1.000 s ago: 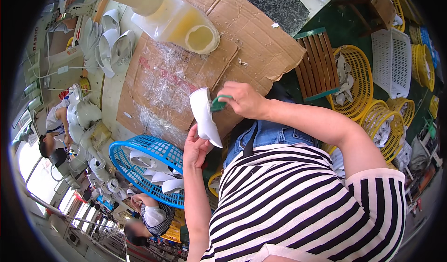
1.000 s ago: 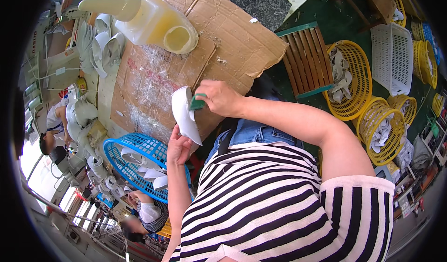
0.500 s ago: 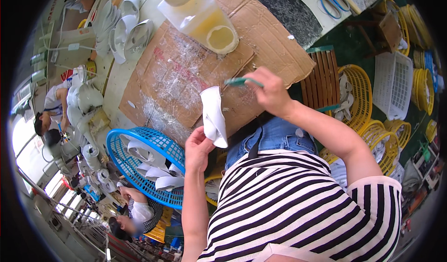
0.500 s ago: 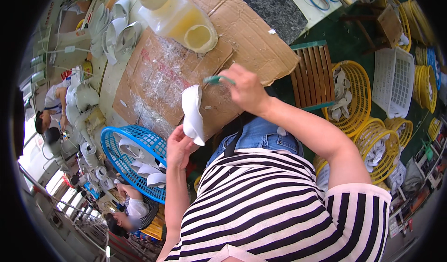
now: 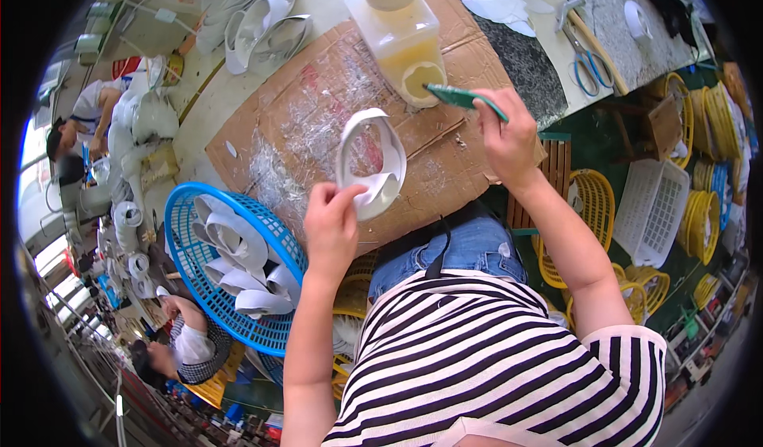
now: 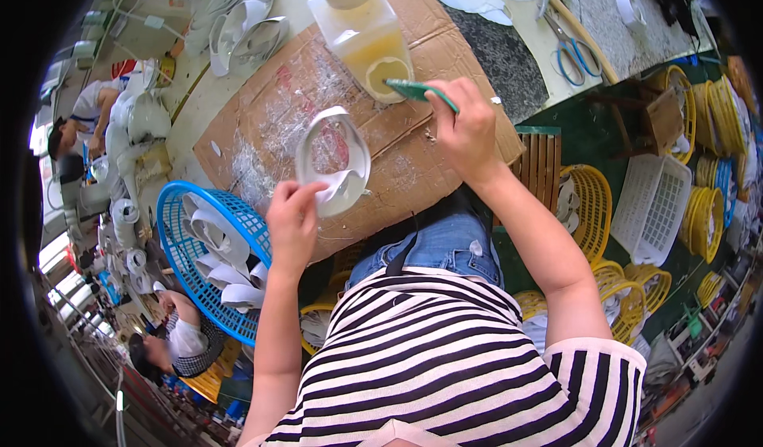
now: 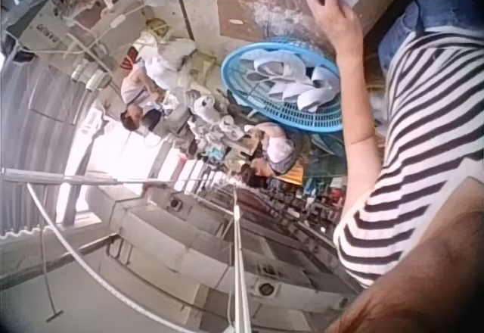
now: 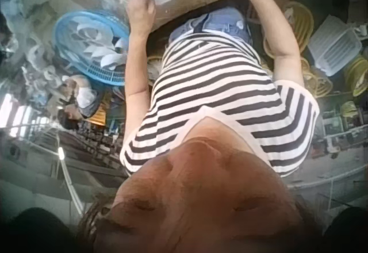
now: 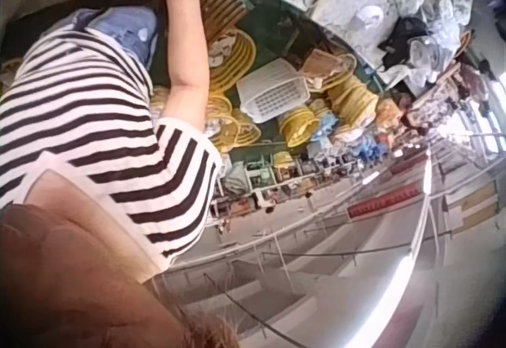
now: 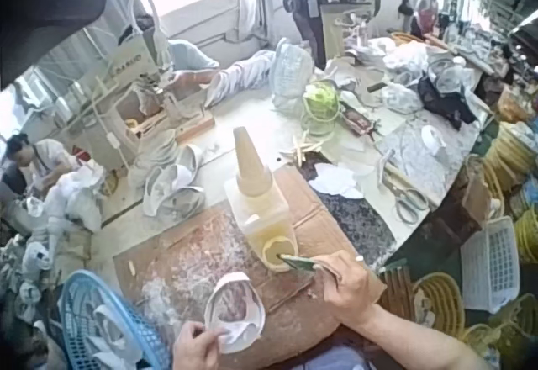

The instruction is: Applying glue to the interior and edges of white shoe uppers using a green handheld brush.

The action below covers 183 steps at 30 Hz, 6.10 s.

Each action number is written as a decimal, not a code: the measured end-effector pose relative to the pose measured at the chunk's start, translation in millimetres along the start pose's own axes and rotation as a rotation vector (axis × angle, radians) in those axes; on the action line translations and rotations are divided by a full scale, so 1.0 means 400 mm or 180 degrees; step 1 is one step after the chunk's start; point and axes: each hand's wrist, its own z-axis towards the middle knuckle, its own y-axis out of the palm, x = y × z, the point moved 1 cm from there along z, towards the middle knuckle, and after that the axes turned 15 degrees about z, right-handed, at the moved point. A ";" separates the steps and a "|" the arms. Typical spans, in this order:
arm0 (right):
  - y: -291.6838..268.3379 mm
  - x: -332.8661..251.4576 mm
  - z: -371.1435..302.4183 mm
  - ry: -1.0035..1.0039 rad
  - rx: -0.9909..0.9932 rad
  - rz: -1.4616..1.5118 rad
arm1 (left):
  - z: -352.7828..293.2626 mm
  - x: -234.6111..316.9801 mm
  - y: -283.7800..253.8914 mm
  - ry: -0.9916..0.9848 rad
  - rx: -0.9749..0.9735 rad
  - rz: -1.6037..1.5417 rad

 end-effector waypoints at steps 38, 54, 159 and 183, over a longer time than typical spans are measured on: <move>0.176 0.008 -0.111 0.0233 -0.1203 -0.0188 | 0.013 -0.027 0.112 -0.0729 -0.0027 -0.0626; 0.273 -0.018 -0.165 0.0321 -0.1082 0.0659 | -0.008 -0.141 0.151 -0.1721 -0.0110 -0.3220; 0.134 0.002 -0.083 0.2713 -0.0113 0.1216 | 0.889 -0.462 0.017 -0.1027 -0.0428 0.1680; 0.173 0.064 -0.031 0.3153 -0.0401 0.1568 | 0.806 -0.412 -0.129 0.0716 -0.0558 0.0628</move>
